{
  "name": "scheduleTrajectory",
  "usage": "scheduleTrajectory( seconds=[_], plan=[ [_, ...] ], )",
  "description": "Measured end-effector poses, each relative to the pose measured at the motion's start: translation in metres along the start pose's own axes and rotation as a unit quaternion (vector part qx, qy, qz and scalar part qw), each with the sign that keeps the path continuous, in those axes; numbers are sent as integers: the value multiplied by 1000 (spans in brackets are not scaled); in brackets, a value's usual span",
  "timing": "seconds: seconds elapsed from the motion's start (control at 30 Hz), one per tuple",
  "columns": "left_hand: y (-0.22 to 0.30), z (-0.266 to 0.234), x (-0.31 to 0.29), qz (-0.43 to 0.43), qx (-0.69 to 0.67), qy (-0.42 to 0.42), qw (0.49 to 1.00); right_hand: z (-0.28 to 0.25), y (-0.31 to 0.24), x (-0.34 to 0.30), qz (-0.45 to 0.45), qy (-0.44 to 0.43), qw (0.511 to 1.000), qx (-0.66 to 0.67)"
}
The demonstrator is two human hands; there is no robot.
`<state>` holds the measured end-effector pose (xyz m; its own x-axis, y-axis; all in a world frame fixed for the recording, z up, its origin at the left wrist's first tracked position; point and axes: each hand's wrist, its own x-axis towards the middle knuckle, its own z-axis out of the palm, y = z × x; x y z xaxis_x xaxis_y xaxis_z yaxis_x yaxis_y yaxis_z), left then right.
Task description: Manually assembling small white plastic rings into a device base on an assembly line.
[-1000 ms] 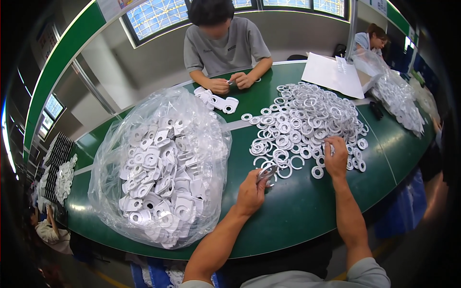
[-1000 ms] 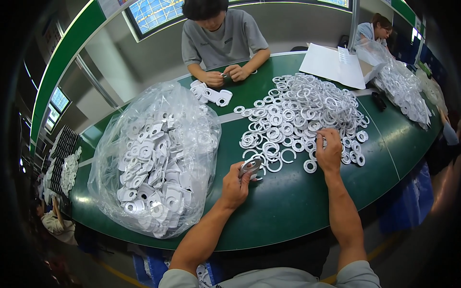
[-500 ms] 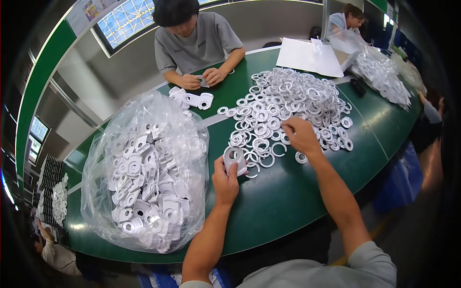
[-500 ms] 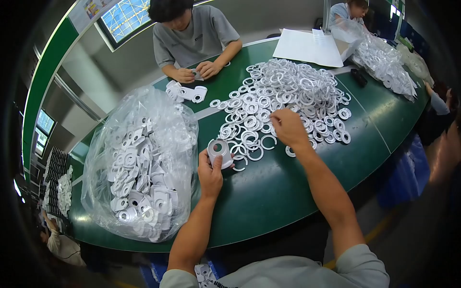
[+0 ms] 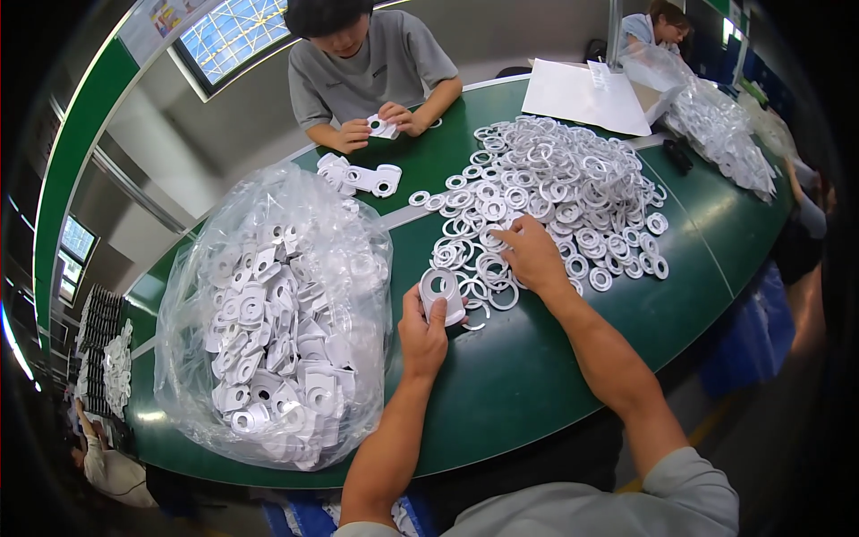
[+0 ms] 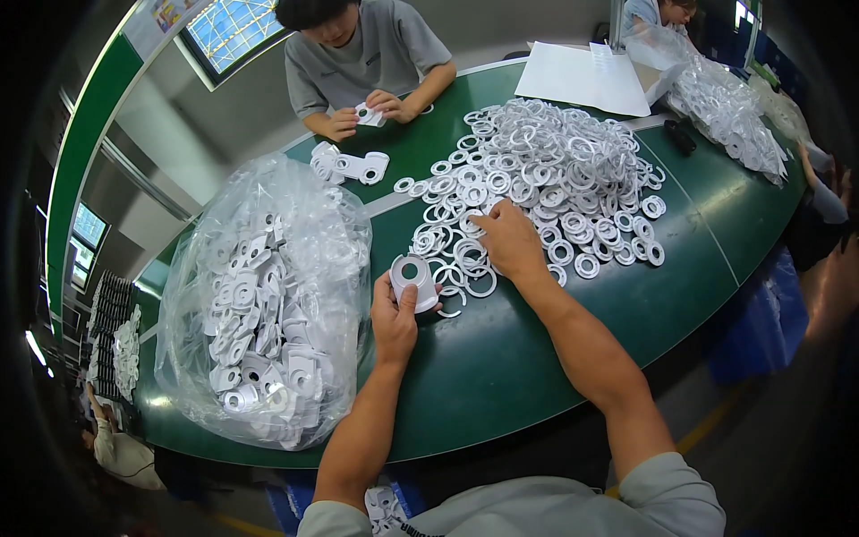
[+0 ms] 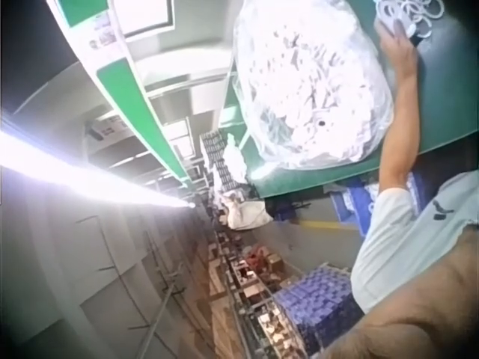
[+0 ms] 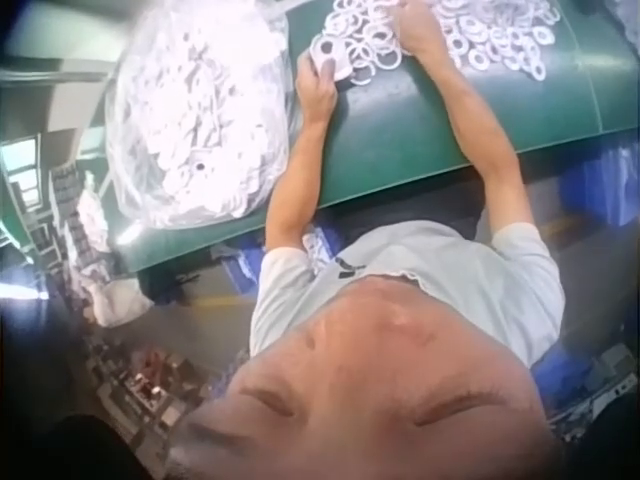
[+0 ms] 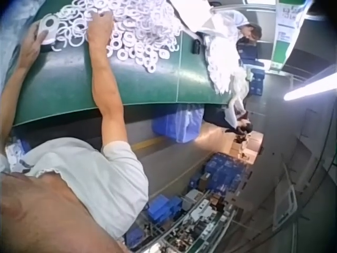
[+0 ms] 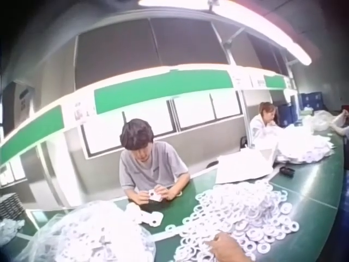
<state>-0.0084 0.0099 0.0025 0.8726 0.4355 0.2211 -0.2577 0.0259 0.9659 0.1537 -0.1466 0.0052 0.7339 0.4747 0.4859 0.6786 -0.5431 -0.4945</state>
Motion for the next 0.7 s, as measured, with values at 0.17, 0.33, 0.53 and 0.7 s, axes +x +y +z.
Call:
scheduleTrajectory(
  seconds=[0.17, 0.33, 0.53, 0.7],
  plan=[
    [7, -2, -2, -11, -6, -1, 1000, 2, 0, 0, 6, 18, 1000, -9],
    [8, -5, 0, -59, -118, -53, 990, -14, -4, 0, -7, 91, 995, 42],
    [5, -10, 4, -101, -162, -65, 979, -24, -25, -3, 16, 91, 984, 151],
    [6, 2, -2, -161, -169, -112, 966, -11, -68, -34, 138, -114, 925, 335]
  ],
)
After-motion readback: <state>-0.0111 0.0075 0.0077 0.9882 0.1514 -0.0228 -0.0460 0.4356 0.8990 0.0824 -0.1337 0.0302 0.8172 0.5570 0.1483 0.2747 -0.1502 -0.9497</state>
